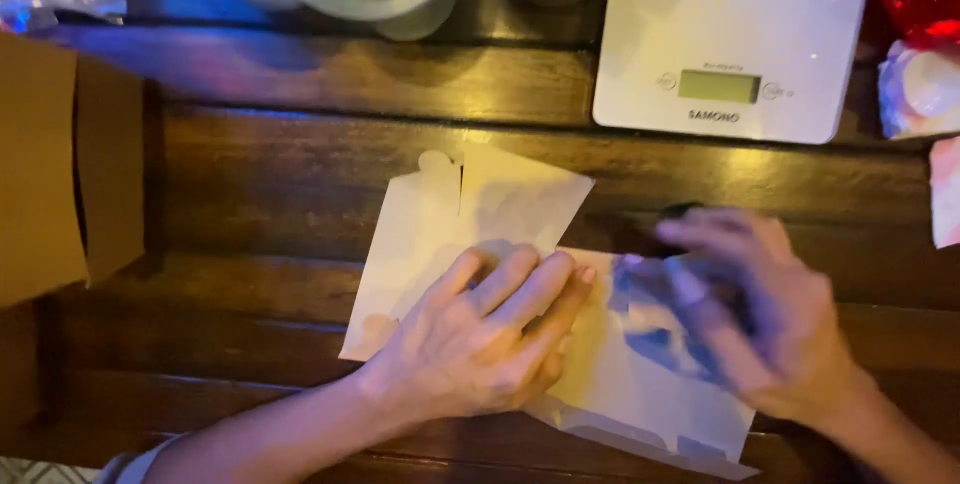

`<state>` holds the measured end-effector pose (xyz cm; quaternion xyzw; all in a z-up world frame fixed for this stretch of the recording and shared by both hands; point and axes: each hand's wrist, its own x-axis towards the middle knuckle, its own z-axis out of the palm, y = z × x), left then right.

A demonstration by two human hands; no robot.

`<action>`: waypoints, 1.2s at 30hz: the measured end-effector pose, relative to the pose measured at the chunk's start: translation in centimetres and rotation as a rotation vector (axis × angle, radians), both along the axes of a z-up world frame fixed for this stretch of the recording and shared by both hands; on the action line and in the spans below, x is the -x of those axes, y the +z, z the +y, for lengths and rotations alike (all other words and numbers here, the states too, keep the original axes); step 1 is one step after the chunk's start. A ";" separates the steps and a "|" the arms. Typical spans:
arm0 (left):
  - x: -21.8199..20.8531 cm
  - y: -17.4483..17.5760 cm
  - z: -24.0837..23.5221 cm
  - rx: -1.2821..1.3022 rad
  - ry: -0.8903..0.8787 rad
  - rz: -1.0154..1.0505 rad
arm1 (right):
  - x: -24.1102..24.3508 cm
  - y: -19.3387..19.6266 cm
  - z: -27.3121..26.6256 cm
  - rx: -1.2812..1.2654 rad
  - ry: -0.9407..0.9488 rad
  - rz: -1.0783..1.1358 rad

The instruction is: The person assembles a small, flat-packed paper box by folding and creasing its flaps and tabs. They work on a wooden table, using their hands to shape the box into its final form.

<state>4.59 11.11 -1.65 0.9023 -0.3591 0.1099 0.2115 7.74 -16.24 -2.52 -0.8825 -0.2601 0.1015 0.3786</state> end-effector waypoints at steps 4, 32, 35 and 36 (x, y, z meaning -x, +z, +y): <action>0.3 -0.1 0.2 -0.007 -0.006 -0.027 | -1.5 1.1 0.2 -0.150 0.052 0.301; 0.4 0.2 0.7 0.062 0.000 -0.133 | -3.6 -1.8 2.7 0.252 0.226 -0.441; 0.4 0.2 0.7 0.068 0.004 -0.136 | -3.6 -1.4 2.1 0.239 0.383 -0.498; 0.5 0.2 0.7 0.070 0.001 -0.129 | -3.6 -0.9 2.2 0.246 0.427 -0.541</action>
